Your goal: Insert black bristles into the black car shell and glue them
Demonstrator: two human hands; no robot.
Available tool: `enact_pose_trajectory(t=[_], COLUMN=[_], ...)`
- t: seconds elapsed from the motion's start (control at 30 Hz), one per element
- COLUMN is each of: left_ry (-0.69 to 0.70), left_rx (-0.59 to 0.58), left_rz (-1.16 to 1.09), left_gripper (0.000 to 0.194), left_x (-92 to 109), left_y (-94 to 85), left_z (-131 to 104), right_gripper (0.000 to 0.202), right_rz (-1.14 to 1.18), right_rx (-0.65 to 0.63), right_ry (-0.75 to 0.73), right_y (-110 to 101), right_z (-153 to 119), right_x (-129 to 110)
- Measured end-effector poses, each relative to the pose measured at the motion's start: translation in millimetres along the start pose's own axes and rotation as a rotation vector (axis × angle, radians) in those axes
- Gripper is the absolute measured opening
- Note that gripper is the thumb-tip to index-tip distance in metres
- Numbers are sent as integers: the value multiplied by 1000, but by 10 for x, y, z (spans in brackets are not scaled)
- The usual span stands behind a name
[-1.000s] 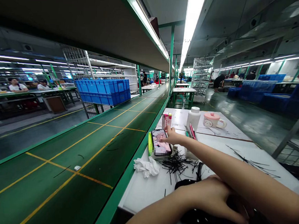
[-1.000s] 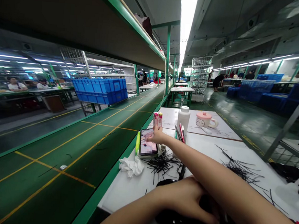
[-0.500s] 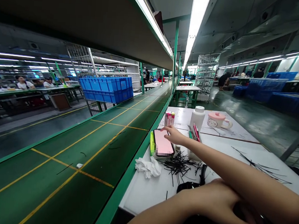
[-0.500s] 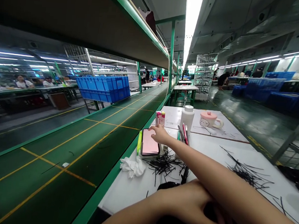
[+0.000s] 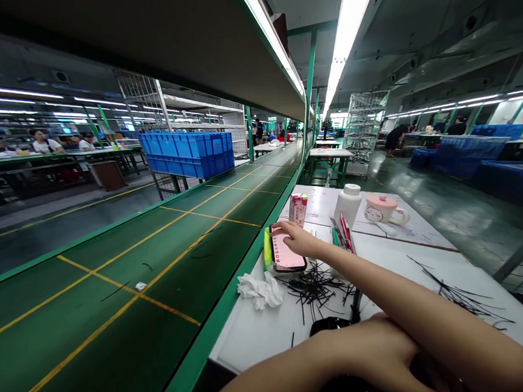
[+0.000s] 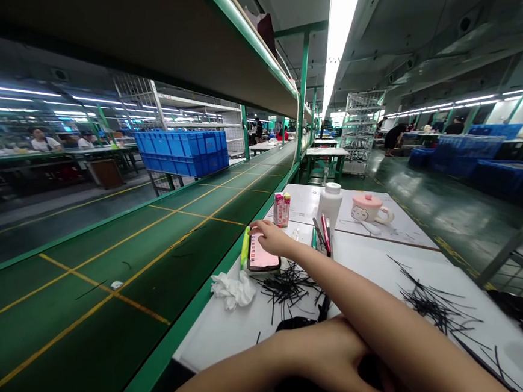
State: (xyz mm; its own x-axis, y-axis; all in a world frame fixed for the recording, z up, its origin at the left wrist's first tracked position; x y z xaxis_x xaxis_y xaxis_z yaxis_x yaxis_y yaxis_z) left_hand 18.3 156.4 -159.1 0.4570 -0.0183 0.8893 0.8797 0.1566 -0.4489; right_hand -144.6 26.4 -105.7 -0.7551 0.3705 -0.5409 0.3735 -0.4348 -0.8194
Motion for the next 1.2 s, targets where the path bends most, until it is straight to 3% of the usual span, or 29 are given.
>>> enact_pose_trajectory(t=[0.17,0.37,0.6,0.8,1.2], left_ry=[5,21,39,30,15], left_rx=[-8,-15,-17,-29,-47], left_rz=[18,75,89,115,187], left_gripper=[26,21,20,21,21], left_x=[-26,16,76,118,174], left_y=[2,5,-9,-19,-25], left_z=[19,35,36,24,16], right_gripper=[30,26,26,26,26], right_rz=[20,37,77,101,146], right_rx=[33,-37,-127,-113,-144], right_ry=[73,98,126,179,82], right_y=[-60,-131,-99,-72,-111], right_z=[-38,-131,-210,-179,-296], right_x=[36,-44,-102,-3,-156])
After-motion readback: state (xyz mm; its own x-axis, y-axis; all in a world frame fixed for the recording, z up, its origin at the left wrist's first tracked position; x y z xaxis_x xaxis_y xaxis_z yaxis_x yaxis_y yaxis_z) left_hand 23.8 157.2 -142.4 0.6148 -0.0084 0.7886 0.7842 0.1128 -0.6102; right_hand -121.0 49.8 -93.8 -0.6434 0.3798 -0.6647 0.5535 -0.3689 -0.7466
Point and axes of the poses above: each hand's wrist, its own z-axis towards the middle knuckle, its own y-axis out of the palm, x = y × z, the point moved 6 cm from there along z, towards the middle knuckle, and after that the axes turned 13 degrees about -x, right-handed, at the moved point
